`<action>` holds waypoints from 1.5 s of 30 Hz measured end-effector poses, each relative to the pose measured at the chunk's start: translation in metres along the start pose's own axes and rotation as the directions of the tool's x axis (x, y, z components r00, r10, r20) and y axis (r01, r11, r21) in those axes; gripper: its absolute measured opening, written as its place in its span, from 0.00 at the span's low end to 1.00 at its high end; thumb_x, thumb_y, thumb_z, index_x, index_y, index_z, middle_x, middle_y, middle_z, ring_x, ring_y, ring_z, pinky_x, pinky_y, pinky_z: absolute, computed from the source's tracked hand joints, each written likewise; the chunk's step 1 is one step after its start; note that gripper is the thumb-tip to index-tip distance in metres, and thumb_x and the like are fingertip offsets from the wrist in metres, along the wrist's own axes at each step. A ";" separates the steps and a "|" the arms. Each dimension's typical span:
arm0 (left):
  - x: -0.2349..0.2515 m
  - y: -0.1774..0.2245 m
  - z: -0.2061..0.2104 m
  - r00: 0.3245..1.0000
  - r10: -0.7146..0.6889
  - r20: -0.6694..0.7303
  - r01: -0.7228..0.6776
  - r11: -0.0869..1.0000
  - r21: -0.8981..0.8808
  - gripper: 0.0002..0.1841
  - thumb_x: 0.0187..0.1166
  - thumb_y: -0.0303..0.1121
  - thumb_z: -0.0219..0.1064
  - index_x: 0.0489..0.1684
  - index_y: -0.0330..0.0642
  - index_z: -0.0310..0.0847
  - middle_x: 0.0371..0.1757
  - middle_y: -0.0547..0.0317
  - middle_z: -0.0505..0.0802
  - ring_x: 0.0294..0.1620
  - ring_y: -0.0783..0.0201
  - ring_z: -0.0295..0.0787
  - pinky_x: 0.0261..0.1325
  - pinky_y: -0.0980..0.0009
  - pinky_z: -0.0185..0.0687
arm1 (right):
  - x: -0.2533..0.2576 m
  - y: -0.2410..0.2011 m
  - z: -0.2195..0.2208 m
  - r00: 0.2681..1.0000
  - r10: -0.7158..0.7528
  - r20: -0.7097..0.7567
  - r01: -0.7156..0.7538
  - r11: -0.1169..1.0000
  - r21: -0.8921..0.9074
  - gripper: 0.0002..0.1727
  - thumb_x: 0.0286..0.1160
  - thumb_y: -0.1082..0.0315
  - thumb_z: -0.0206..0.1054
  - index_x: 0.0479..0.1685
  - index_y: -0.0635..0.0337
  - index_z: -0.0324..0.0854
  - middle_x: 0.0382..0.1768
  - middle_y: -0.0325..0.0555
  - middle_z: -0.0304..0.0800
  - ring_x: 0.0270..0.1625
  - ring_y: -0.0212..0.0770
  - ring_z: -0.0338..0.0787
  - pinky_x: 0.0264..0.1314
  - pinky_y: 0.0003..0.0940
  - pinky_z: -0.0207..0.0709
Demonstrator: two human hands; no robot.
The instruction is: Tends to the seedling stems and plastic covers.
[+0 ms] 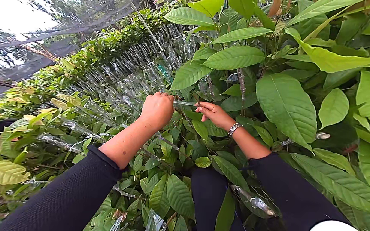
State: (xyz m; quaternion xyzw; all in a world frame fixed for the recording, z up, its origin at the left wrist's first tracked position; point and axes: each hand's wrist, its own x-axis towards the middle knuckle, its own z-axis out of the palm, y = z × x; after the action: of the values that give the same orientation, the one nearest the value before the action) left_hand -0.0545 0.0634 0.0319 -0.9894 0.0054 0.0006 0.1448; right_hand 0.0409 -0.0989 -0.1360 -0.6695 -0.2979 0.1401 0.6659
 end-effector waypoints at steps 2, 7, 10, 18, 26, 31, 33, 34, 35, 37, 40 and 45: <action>0.001 -0.004 -0.001 0.995 -0.073 0.073 0.086 0.977 -0.194 0.18 0.86 0.33 0.66 0.69 0.31 0.81 0.61 0.39 0.91 0.66 0.41 0.86 0.70 0.39 0.75 | 0.000 0.001 0.001 1.000 -0.003 0.007 0.003 1.000 0.002 0.19 0.93 0.65 0.55 0.73 0.61 0.79 0.52 0.44 0.89 0.32 0.25 0.85 0.39 0.22 0.81; 0.000 -0.010 -0.002 0.953 -0.263 0.147 0.267 0.510 -0.818 0.29 0.87 0.28 0.64 0.88 0.37 0.63 0.72 0.46 0.87 0.64 0.58 0.86 0.65 0.59 0.78 | -0.002 0.002 0.002 0.999 -0.017 0.034 0.017 1.000 -0.012 0.19 0.93 0.65 0.54 0.74 0.62 0.78 0.53 0.43 0.90 0.33 0.24 0.85 0.41 0.21 0.81; 0.003 -0.017 0.001 0.983 -0.180 0.040 0.180 0.887 -0.426 0.25 0.88 0.27 0.60 0.84 0.30 0.67 0.74 0.41 0.85 0.72 0.48 0.84 0.75 0.48 0.75 | 0.000 0.003 0.002 0.999 -0.019 0.045 0.021 0.999 -0.034 0.20 0.93 0.63 0.55 0.74 0.63 0.79 0.51 0.43 0.90 0.33 0.24 0.85 0.41 0.21 0.81; -0.006 0.013 -0.009 0.974 0.136 -0.181 -0.111 0.983 0.144 0.10 0.83 0.27 0.62 0.49 0.31 0.87 0.53 0.37 0.90 0.61 0.37 0.86 0.59 0.42 0.79 | -0.002 0.001 -0.003 0.999 -0.020 0.044 0.021 1.000 -0.022 0.19 0.92 0.64 0.56 0.72 0.63 0.79 0.51 0.42 0.89 0.32 0.22 0.84 0.41 0.19 0.80; 0.042 0.013 0.005 0.939 0.160 0.304 -0.048 0.938 -0.344 0.21 0.87 0.42 0.66 0.64 0.32 0.84 0.53 0.37 0.91 0.58 0.41 0.88 0.65 0.38 0.77 | -0.004 0.001 -0.006 0.997 -0.018 0.072 0.020 0.999 -0.031 0.19 0.93 0.65 0.54 0.72 0.63 0.79 0.55 0.44 0.89 0.34 0.24 0.85 0.42 0.21 0.81; 0.023 0.007 -0.006 0.915 0.126 0.383 0.081 0.873 -0.480 0.11 0.79 0.31 0.74 0.53 0.36 0.86 0.41 0.51 0.90 0.41 0.62 0.84 0.50 0.60 0.79 | -0.001 0.000 -0.006 0.998 -0.004 0.061 0.005 1.000 -0.019 0.19 0.93 0.65 0.55 0.73 0.61 0.79 0.52 0.42 0.88 0.34 0.25 0.85 0.42 0.22 0.82; 0.011 0.013 -0.008 0.889 0.138 0.437 0.094 0.879 -0.467 0.10 0.80 0.31 0.73 0.53 0.37 0.87 0.43 0.53 0.91 0.43 0.64 0.85 0.52 0.62 0.80 | 0.002 0.001 -0.004 0.998 -0.003 0.070 0.005 1.000 -0.028 0.19 0.92 0.64 0.55 0.74 0.61 0.78 0.52 0.44 0.89 0.34 0.25 0.86 0.42 0.22 0.82; 0.004 0.019 -0.009 0.888 0.156 0.432 0.068 0.885 -0.460 0.08 0.81 0.34 0.72 0.47 0.39 0.88 0.40 0.56 0.90 0.39 0.66 0.83 0.47 0.64 0.78 | 0.003 0.000 -0.002 0.997 -0.002 0.074 0.005 0.999 -0.037 0.20 0.92 0.64 0.55 0.74 0.61 0.79 0.51 0.44 0.90 0.34 0.25 0.85 0.42 0.22 0.81; -0.003 0.026 -0.010 0.896 0.190 0.401 0.018 0.887 -0.461 0.10 0.83 0.38 0.71 0.41 0.40 0.88 0.37 0.58 0.88 0.37 0.68 0.80 0.44 0.65 0.75 | 0.004 -0.001 -0.001 0.997 -0.001 0.076 0.005 0.999 -0.049 0.19 0.92 0.64 0.56 0.72 0.63 0.80 0.47 0.44 0.89 0.33 0.24 0.84 0.42 0.22 0.80; -0.013 0.040 -0.010 0.925 0.283 0.253 -0.126 0.858 -0.498 0.17 0.87 0.43 0.64 0.34 0.40 0.90 0.44 0.57 0.87 0.47 0.65 0.80 0.53 0.61 0.73 | 0.003 -0.003 0.005 0.997 0.001 0.072 0.004 0.997 -0.081 0.15 0.90 0.67 0.58 0.59 0.68 0.83 0.35 0.42 0.87 0.31 0.25 0.81 0.42 0.24 0.78; -0.003 0.042 -0.003 0.920 0.389 -0.056 -0.363 0.787 -0.499 0.19 0.87 0.35 0.61 0.28 0.32 0.90 0.61 0.43 0.89 0.69 0.47 0.79 0.69 0.45 0.71 | 0.001 -0.008 0.013 0.991 0.025 0.133 0.000 0.983 -0.181 0.15 0.90 0.65 0.58 0.57 0.67 0.84 0.32 0.40 0.85 0.31 0.25 0.79 0.42 0.25 0.76; 0.027 0.013 -0.013 0.966 0.233 0.114 -0.250 0.951 0.182 0.14 0.80 0.19 0.60 0.60 0.29 0.84 0.66 0.38 0.87 0.73 0.39 0.80 0.71 0.41 0.73 | -0.003 -0.011 0.013 0.973 0.000 0.230 0.047 0.979 -0.199 0.23 0.93 0.57 0.53 0.75 0.62 0.79 0.68 0.51 0.85 0.51 0.31 0.89 0.58 0.27 0.81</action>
State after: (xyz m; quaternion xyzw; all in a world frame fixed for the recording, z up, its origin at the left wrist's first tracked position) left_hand -0.0280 0.0473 0.0409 -0.9614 0.1199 0.0628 0.2397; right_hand 0.0284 -0.0911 -0.1268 -0.7097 -0.3933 0.1771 0.5571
